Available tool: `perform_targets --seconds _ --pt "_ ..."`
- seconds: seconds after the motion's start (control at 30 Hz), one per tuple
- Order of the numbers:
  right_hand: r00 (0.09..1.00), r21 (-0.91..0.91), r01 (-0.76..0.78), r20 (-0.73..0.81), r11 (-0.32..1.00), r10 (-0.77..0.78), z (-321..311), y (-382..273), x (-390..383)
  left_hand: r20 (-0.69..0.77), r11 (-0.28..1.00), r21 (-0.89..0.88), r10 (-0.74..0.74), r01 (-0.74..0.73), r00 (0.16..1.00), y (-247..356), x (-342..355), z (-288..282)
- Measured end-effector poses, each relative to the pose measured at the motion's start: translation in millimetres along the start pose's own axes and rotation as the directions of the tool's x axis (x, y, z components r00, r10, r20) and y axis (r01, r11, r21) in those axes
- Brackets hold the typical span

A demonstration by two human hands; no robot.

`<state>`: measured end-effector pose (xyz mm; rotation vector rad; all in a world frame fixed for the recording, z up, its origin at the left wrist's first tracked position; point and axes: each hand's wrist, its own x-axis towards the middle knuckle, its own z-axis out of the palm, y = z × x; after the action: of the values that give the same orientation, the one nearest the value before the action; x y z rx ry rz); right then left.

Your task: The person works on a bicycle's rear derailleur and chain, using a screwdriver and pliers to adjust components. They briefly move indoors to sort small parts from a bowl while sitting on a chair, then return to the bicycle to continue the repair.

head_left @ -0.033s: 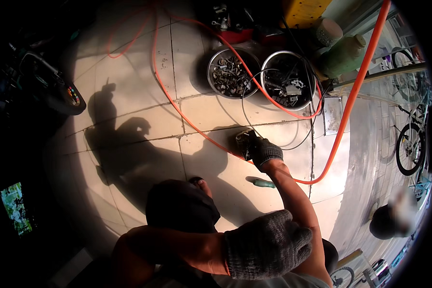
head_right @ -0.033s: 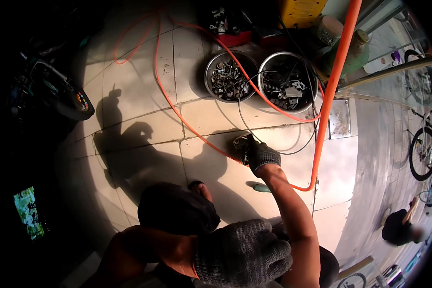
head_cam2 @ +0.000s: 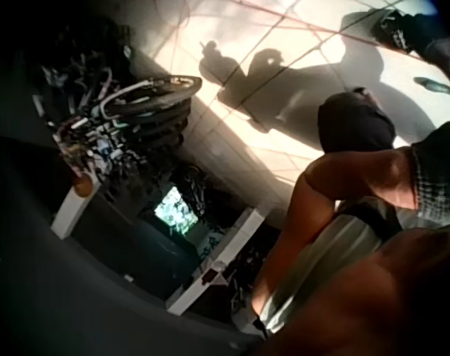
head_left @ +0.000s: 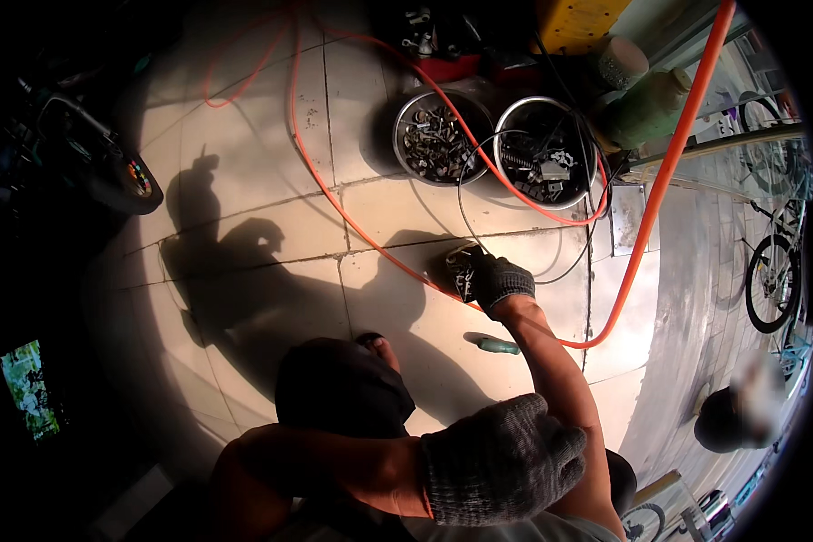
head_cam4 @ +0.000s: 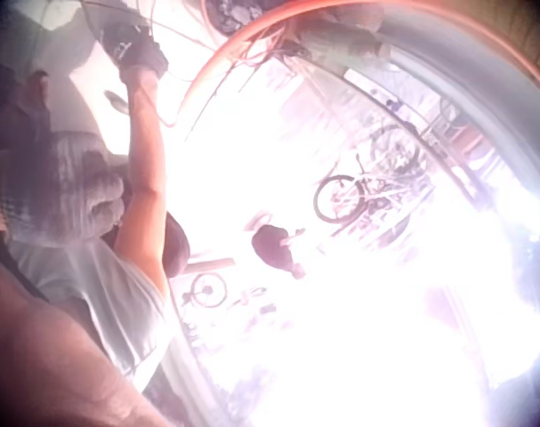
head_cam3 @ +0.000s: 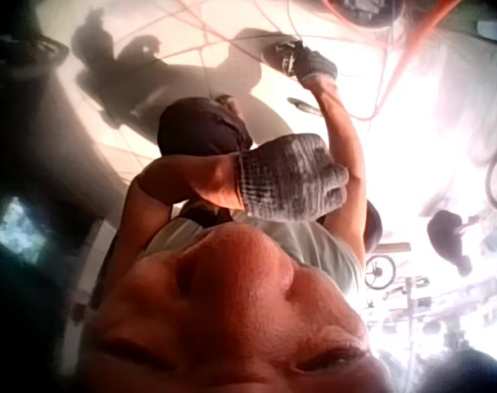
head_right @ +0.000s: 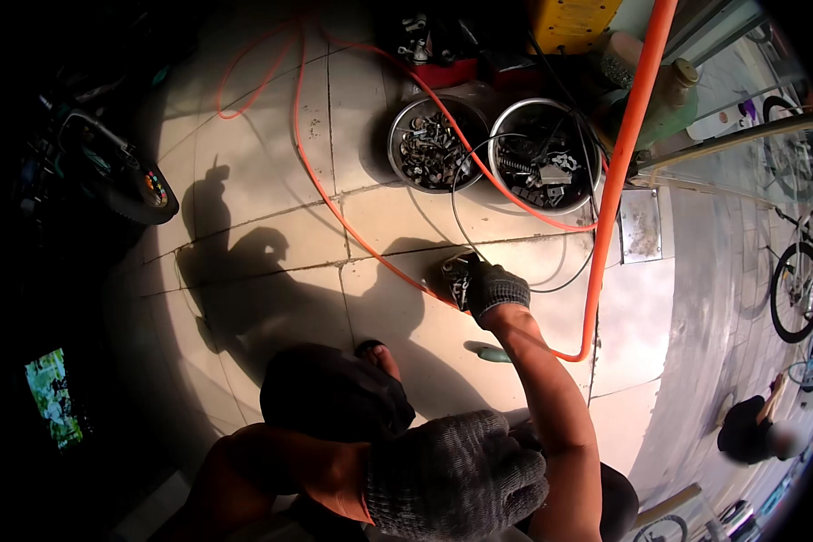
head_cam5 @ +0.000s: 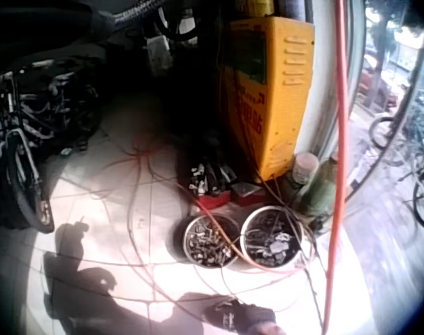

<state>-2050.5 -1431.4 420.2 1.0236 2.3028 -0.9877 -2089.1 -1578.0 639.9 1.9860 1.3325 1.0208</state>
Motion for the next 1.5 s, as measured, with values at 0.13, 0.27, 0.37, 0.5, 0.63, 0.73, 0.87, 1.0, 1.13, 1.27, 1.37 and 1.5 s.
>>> perform_targets --seconds 0.13,0.27,0.37,0.5,0.63,0.73,0.87,1.0,1.13,1.27,1.37,1.5 --pt "0.936 0.0 0.096 -0.339 0.995 -0.09 -20 -26 39 0.006 0.998 0.04 -0.052 0.052 0.999 -3 9 -27" --pt "0.796 -0.204 0.289 -0.491 0.935 -0.354 -16 -49 107 -0.113 0.988 0.154 0.015 0.003 0.993 -18 22 -59" --pt "0.794 -0.26 0.252 -0.496 0.932 -0.353 3 -53 146 -0.155 0.999 0.024 -0.022 0.026 0.988 -23 23 -63" --pt "0.854 -0.168 0.132 -0.481 0.977 -0.198 17 -57 164 -0.181 0.994 -0.103 -0.051 0.033 0.982 -27 27 -53" --pt "0.861 -0.178 0.174 -0.449 0.969 -0.237 12 -66 149 -0.259 0.995 -0.086 -0.067 0.047 0.964 -25 22 -49" --pt "0.823 -0.189 0.199 -0.501 0.962 -0.268 31 -45 133 -0.133 0.983 -0.172 -0.085 0.061 0.987 -27 22 -50" --pt "0.839 -0.073 0.179 -0.51 0.981 -0.191 59 -25 118 -0.082 0.966 -0.251 -0.079 0.056 0.994 -23 22 -43" --pt "0.854 -0.002 0.222 -0.481 0.975 -0.196 49 -39 95 -0.191 0.991 -0.129 -0.006 -0.019 0.982 -20 13 -18" --pt "0.86 0.005 0.225 -0.47 0.974 -0.197 54 -33 97 -0.179 0.991 -0.13 -0.011 -0.012 0.984 -15 11 -18" --pt "0.886 -0.083 0.185 -0.417 0.979 -0.203 57 -35 89 -0.165 0.992 -0.128 -0.01 -0.011 0.986 -9 11 -20" --pt "0.851 -0.105 0.213 -0.468 0.971 -0.237 66 -27 89 -0.15 0.991 -0.131 -0.002 -0.018 0.989 -7 11 -21" --pt "0.883 -0.02 0.213 -0.424 0.977 -0.201 62 -36 78 -0.122 0.991 -0.131 -0.019 0.003 0.992 -5 11 -25"
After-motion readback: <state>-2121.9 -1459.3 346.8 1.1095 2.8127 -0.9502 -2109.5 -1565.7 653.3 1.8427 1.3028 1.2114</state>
